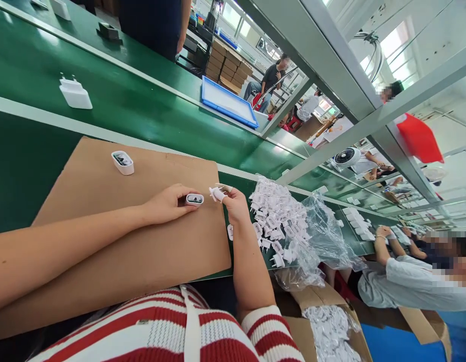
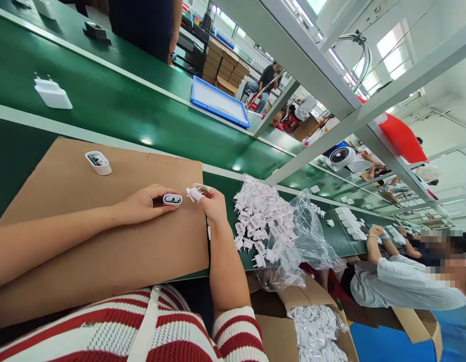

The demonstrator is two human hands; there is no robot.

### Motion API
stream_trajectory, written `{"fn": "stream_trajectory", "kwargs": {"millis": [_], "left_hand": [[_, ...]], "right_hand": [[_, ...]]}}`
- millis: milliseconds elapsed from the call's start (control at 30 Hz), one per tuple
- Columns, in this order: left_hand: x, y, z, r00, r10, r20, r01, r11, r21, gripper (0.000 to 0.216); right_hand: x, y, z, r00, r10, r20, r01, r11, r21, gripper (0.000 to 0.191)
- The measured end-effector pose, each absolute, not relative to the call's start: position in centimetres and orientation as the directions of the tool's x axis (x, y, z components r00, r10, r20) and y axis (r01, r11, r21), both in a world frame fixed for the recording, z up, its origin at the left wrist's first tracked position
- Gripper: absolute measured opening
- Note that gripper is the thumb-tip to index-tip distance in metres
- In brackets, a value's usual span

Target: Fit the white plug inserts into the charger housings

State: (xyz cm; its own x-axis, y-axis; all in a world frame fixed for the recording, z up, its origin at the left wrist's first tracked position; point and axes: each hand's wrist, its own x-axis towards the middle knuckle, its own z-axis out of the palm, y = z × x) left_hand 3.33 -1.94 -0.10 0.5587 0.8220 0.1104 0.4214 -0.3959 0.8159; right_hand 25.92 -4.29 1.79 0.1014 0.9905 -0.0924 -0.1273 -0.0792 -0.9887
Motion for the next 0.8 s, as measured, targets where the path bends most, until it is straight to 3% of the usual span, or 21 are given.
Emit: {"fn": "stream_trajectory", "kwargs": {"millis": [167, 400, 500, 633, 733, 800], "left_hand": [[3.4, -2.0, -0.3, 0.567, 0.814, 0.13, 0.409, -0.415, 0.812, 0.047], [3.4, -1.9, -0.8, 0.562, 0.816, 0.135, 0.407, -0.415, 0.813, 0.042], [3.3, -1.9, -0.7, 0.571, 0.808, 0.144, 0.403, -0.429, 0.809, 0.041], [3.3, -1.9, -0.5, 0.566, 0.81, 0.155, 0.403, -0.436, 0.805, 0.041], [3.2, -1.8, -0.5, 0.577, 0.8, 0.164, 0.403, -0.454, 0.795, 0.039], [3.2, -1.7, -0.6, 0.58, 0.797, 0.168, 0.392, -0.454, 0.8, 0.04]], "right_hand": [[24.4, -4.7, 2.0, 0.088, 0.992, -0.089, -0.151, -0.075, -0.986, 0.041], [22.5, -5.9, 2.3, 0.159, 0.972, 0.174, 0.141, 0.152, -0.978, 0.039], [22.8, -5.8, 2.2, 0.167, 0.975, 0.144, 0.085, 0.131, -0.988, 0.037], [23.5, -5.8, 2.1, -0.003, 0.997, 0.08, 0.072, 0.08, -0.994, 0.037], [23.4, -6.3, 2.3, -0.038, 0.983, 0.179, 0.263, 0.183, -0.947, 0.027], [23.2, -6.7, 2.7, -0.098, 0.954, 0.282, 0.473, 0.294, -0.83, 0.025]]}}
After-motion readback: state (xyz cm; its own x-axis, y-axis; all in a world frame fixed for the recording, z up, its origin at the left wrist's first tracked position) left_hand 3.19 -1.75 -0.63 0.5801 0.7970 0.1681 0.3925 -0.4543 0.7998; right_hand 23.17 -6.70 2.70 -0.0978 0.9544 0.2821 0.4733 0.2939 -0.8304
